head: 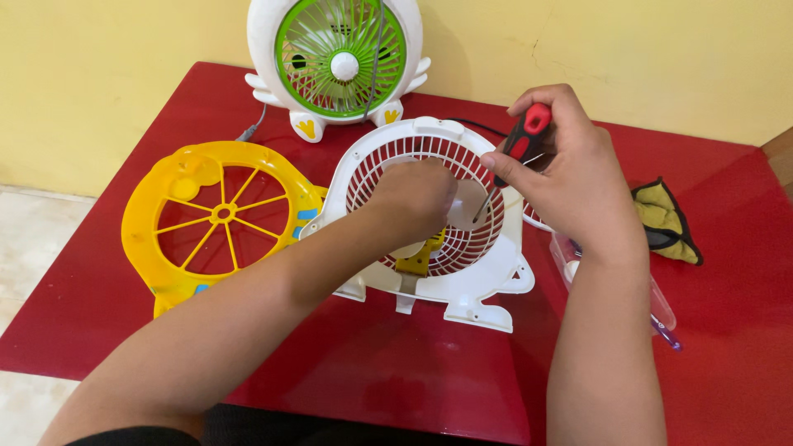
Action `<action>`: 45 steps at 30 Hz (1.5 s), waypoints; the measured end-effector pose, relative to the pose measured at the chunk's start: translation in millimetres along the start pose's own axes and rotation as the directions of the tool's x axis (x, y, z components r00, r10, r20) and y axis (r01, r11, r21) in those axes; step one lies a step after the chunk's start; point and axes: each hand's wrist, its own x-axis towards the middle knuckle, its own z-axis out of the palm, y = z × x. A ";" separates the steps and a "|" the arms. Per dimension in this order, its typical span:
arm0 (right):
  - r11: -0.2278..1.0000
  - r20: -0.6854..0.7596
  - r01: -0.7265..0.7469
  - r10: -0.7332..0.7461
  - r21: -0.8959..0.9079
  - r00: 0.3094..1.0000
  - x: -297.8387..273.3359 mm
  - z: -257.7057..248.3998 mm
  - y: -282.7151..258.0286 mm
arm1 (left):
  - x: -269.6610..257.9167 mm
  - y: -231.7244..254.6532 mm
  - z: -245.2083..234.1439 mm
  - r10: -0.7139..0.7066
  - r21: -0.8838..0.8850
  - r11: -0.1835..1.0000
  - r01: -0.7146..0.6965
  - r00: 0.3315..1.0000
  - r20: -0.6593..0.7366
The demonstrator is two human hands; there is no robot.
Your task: The person disassembles a small electric fan by removing the front grille and then uses a screwdriver to loosen the central nut on the fan blade. After adjusting the blade, they reattach the front grille to complete the reassembly.
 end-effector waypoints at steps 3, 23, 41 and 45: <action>1.000 0.003 -0.019 0.019 -0.018 1.000 0.8 1.6 -0.3 | -3.1 -2.7 -2.5 -0.011 -0.037 0.999 0.011 1.000 0.013; 0.988 0.125 0.122 -0.134 0.099 0.983 6.3 32.5 2.7 | -53.7 -42.1 6.2 0.207 -0.327 0.865 -0.381 0.863 -0.460; 0.994 0.162 0.035 -0.052 0.104 0.985 8.2 34.8 3.5 | -47.8 -50.0 12.1 0.189 -0.296 0.894 -0.335 0.883 -0.430; 0.994 0.187 0.076 -0.090 0.079 0.978 7.5 34.7 3.2 | -46.4 -51.3 9.7 0.218 -0.321 0.872 -0.369 0.881 -0.419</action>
